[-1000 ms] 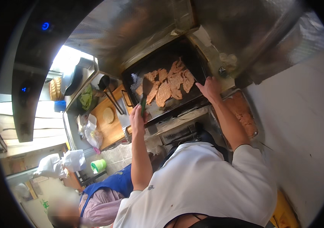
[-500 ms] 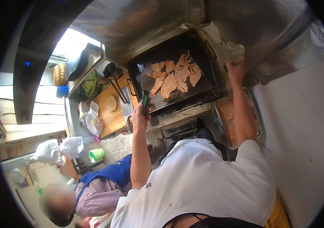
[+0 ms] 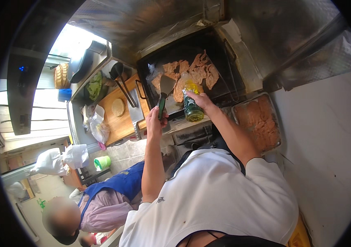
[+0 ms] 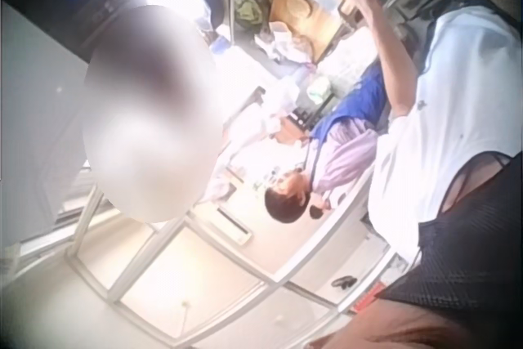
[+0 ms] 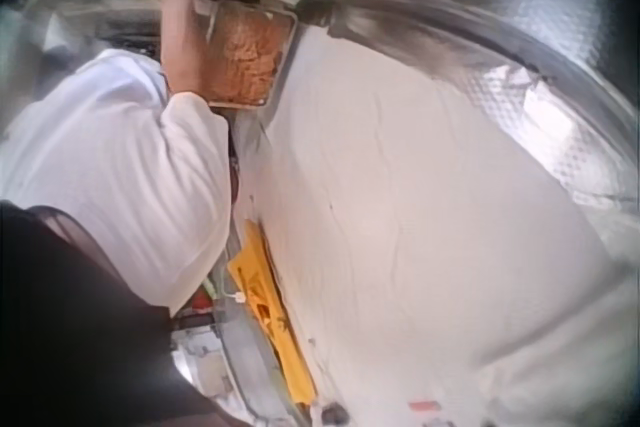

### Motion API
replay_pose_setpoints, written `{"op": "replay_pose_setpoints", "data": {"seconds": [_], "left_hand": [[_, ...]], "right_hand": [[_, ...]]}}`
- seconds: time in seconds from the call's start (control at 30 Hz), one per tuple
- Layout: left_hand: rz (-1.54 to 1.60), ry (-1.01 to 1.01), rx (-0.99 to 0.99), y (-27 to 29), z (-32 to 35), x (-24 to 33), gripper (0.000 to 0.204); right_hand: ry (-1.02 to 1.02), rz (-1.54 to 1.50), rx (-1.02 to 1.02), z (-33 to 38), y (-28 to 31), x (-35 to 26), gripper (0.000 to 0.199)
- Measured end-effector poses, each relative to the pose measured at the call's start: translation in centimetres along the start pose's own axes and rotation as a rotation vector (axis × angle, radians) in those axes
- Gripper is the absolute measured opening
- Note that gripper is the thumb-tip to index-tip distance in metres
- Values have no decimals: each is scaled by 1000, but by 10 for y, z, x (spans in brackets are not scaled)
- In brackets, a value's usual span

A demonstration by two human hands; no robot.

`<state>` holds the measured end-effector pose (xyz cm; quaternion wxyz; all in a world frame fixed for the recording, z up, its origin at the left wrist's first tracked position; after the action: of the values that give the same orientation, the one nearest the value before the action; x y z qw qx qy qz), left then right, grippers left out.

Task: The person grills thin slices of meat on a flat-top griddle, using tongs and a spatula to flip and move the pieces. The person repeatedly transfers cooked meat from the griddle to a metal tray and adds new slices from the tray to continue cooking.

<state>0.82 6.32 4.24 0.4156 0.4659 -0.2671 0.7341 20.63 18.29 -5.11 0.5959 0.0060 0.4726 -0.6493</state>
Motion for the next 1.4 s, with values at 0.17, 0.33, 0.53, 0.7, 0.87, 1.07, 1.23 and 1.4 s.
{"op": "replay_pose_setpoints", "data": {"seconds": [0.17, 0.33, 0.53, 0.7, 0.87, 1.07, 1.23, 1.4], "left_hand": [[30, -11, 7, 4, 2, 0, 31], [44, 3, 11, 5, 1, -10, 30], [48, 21, -40, -8, -7, -13, 30], [40, 17, -42, -7, -7, -16, 31], [49, 36, -48, -19, -8, -9, 29], [42, 12, -9, -5, -3, -14, 28], [146, 21, 32, -3, -6, -18, 27], [180, 4, 11, 1, 7, -6, 30]], "right_hand": [[-20, 207, 201, -5, 35, 5, 32], [-60, 117, 253, 48, 60, -17, 32], [243, 574, 347, 90, 96, -34, 44], [854, 1181, 994, 129, 112, -143, 53], [870, 1012, 998, 69, 215, -160, 58], [604, 1004, 1015, 51, 221, -130, 67], [318, 1609, 890, 79, 115, -94, 66], [140, 1690, 844, 47, 103, -101, 53]]}}
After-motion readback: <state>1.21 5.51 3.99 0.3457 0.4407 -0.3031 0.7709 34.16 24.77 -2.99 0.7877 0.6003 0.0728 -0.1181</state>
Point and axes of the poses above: each hand's wrist, its own z-axis away from the middle knuckle, its own y-axis out of the back of the hand, x = y × z, the point moved 2 cm from there along -z, towards the middle knuckle, and after that the axes turned 6 degrees about -y, right-handed, at the moved point
